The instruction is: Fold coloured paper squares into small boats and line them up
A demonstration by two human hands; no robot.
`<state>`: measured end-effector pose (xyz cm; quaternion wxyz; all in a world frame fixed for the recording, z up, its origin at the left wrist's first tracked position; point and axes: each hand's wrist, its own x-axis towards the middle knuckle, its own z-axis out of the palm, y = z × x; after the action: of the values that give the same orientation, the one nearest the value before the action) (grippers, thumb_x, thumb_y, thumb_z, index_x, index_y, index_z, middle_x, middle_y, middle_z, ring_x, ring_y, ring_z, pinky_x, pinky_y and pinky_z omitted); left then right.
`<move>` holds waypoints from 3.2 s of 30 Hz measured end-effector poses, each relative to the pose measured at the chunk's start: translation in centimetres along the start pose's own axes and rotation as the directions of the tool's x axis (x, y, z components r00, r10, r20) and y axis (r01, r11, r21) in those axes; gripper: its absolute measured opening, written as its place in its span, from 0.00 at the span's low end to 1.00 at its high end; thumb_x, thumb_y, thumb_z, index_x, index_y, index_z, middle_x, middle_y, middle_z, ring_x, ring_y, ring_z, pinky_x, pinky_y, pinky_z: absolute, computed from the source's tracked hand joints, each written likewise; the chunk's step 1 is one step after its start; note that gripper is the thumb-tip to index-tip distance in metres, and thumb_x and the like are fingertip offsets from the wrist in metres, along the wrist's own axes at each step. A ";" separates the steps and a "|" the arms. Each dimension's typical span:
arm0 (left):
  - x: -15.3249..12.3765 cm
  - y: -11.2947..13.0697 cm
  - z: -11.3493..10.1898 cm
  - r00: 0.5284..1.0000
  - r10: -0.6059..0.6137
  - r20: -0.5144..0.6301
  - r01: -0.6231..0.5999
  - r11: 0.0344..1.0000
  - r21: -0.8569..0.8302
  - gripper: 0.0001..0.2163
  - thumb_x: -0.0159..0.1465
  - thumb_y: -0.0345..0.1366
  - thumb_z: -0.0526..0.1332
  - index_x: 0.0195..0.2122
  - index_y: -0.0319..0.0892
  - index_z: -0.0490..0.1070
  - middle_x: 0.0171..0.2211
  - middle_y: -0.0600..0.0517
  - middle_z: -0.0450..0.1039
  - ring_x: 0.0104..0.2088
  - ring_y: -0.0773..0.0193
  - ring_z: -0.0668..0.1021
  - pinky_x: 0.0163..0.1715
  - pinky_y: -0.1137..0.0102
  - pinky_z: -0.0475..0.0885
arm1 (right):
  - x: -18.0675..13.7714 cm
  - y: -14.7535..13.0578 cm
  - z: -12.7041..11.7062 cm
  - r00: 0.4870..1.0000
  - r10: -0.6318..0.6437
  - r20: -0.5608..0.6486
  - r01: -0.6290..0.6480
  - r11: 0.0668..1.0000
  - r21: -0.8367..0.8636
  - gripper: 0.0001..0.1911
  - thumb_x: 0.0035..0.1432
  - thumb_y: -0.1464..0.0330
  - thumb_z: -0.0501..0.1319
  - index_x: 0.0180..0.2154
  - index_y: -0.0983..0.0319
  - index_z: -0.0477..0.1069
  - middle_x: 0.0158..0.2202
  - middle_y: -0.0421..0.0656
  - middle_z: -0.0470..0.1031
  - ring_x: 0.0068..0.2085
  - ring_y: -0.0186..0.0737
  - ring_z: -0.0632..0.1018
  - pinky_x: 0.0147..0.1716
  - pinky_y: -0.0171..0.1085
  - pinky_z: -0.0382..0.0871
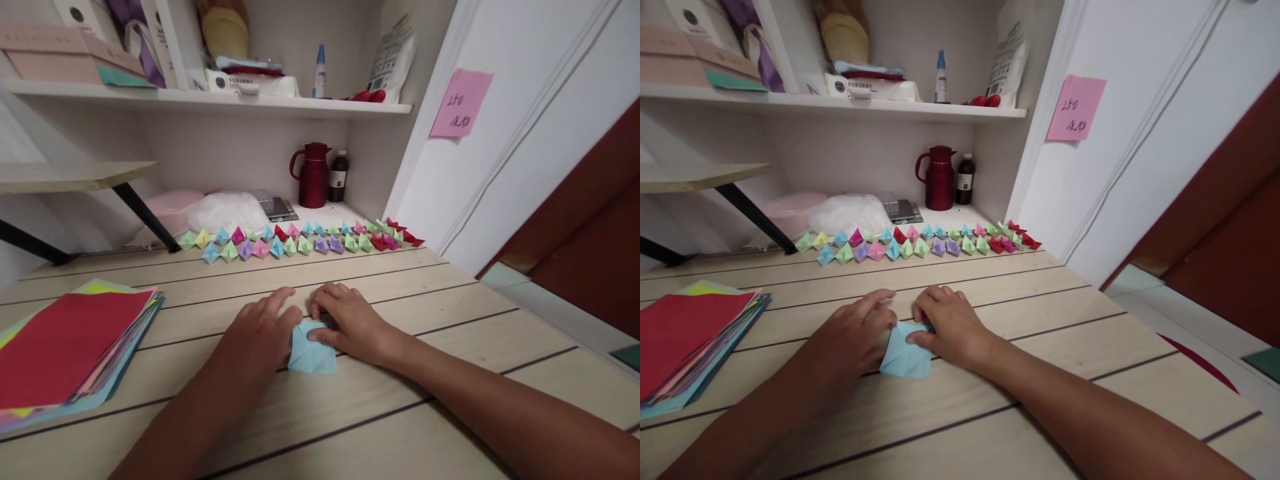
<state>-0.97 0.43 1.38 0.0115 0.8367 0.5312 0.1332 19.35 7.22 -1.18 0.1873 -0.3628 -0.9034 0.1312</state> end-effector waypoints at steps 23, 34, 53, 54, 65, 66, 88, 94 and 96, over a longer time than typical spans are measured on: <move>-7.6 0.2 1.9 0.992 0.086 0.088 -0.099 0.982 0.161 0.34 0.54 0.21 0.53 0.61 0.55 0.64 0.61 0.56 0.66 0.59 0.56 0.70 0.53 0.62 0.66 | 1.0 1.7 -1.3 0.992 0.109 0.064 -0.121 0.967 0.225 0.13 0.46 0.68 0.72 0.35 0.59 0.73 0.41 0.40 0.68 0.39 0.38 0.72 0.41 0.36 0.63; 0.8 -2.8 0.2 0.914 -0.352 -0.200 0.341 0.936 -0.090 0.14 0.64 0.41 0.56 0.48 0.43 0.72 0.50 0.45 0.73 0.49 0.53 0.76 0.47 0.60 0.69 | 1.1 1.4 -1.2 0.991 0.116 0.066 -0.128 0.964 0.233 0.13 0.46 0.67 0.72 0.35 0.58 0.73 0.40 0.40 0.67 0.38 0.37 0.72 0.40 0.36 0.63; 0.9 -0.4 3.2 0.988 -0.151 -0.016 0.140 0.944 -0.300 0.12 0.55 0.38 0.68 0.41 0.48 0.74 0.51 0.49 0.71 0.55 0.50 0.70 0.54 0.53 0.61 | 0.5 0.6 0.0 0.999 -0.005 -0.051 0.013 0.989 0.150 0.09 0.51 0.67 0.70 0.37 0.57 0.74 0.40 0.41 0.74 0.46 0.44 0.71 0.47 0.43 0.58; 1.0 -0.3 3.3 0.984 -0.177 -0.024 0.162 0.940 -0.300 0.12 0.54 0.36 0.68 0.40 0.46 0.73 0.50 0.48 0.72 0.54 0.50 0.70 0.53 0.53 0.61 | 0.4 0.6 0.1 0.998 -0.012 -0.055 0.020 0.988 0.155 0.09 0.51 0.67 0.70 0.36 0.56 0.74 0.40 0.41 0.74 0.46 0.44 0.71 0.48 0.43 0.58; 0.5 0.4 1.9 0.953 -0.301 0.029 0.291 0.886 -0.360 0.10 0.49 0.33 0.68 0.25 0.43 0.65 0.44 0.47 0.72 0.48 0.51 0.71 0.46 0.58 0.65 | 0.8 0.8 0.1 0.998 -0.002 -0.057 0.013 0.980 0.197 0.04 0.60 0.65 0.63 0.35 0.58 0.75 0.38 0.42 0.75 0.44 0.42 0.72 0.47 0.42 0.60; 0.4 0.4 1.9 0.954 -0.299 0.029 0.287 0.879 -0.380 0.10 0.49 0.32 0.68 0.24 0.43 0.65 0.43 0.48 0.73 0.48 0.52 0.72 0.46 0.59 0.65 | 0.8 0.9 0.1 0.998 -0.002 -0.055 0.013 0.978 0.209 0.05 0.61 0.64 0.62 0.35 0.58 0.75 0.38 0.42 0.76 0.44 0.42 0.72 0.47 0.42 0.60; 0.5 0.5 1.5 0.939 -0.331 -0.095 0.196 0.740 -0.644 0.03 0.54 0.35 0.64 0.25 0.45 0.72 0.33 0.52 0.75 0.37 0.59 0.76 0.39 0.65 0.71 | -0.1 -2.5 -1.4 0.992 0.082 -0.095 0.000 0.760 0.650 0.04 0.55 0.67 0.66 0.33 0.60 0.75 0.33 0.40 0.76 0.40 0.40 0.74 0.43 0.38 0.65; 0.4 1.4 0.7 0.819 -0.569 -0.070 0.208 0.408 -0.889 0.12 0.53 0.43 0.67 0.20 0.42 0.71 0.42 0.49 0.77 0.41 0.57 0.78 0.41 0.67 0.71 | -0.2 -3.9 -0.6 0.983 0.133 0.126 -0.146 0.153 0.977 0.29 0.48 0.62 0.71 0.50 0.58 0.64 0.42 0.41 0.74 0.41 0.37 0.74 0.41 0.35 0.66; 0.4 1.7 1.2 0.779 -0.627 0.006 0.199 0.238 -0.951 0.11 0.51 0.44 0.68 0.23 0.42 0.73 0.36 0.49 0.78 0.37 0.58 0.78 0.37 0.68 0.72 | -0.1 -4.4 0.0 0.971 0.163 0.175 -0.189 0.075 0.979 0.32 0.41 0.67 0.75 0.48 0.59 0.65 0.37 0.39 0.74 0.37 0.35 0.74 0.36 0.33 0.66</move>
<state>0.97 0.17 0.60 0.4066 0.4624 0.5598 0.5545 16.72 4.02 0.44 0.3557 -0.2479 -0.5327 0.7268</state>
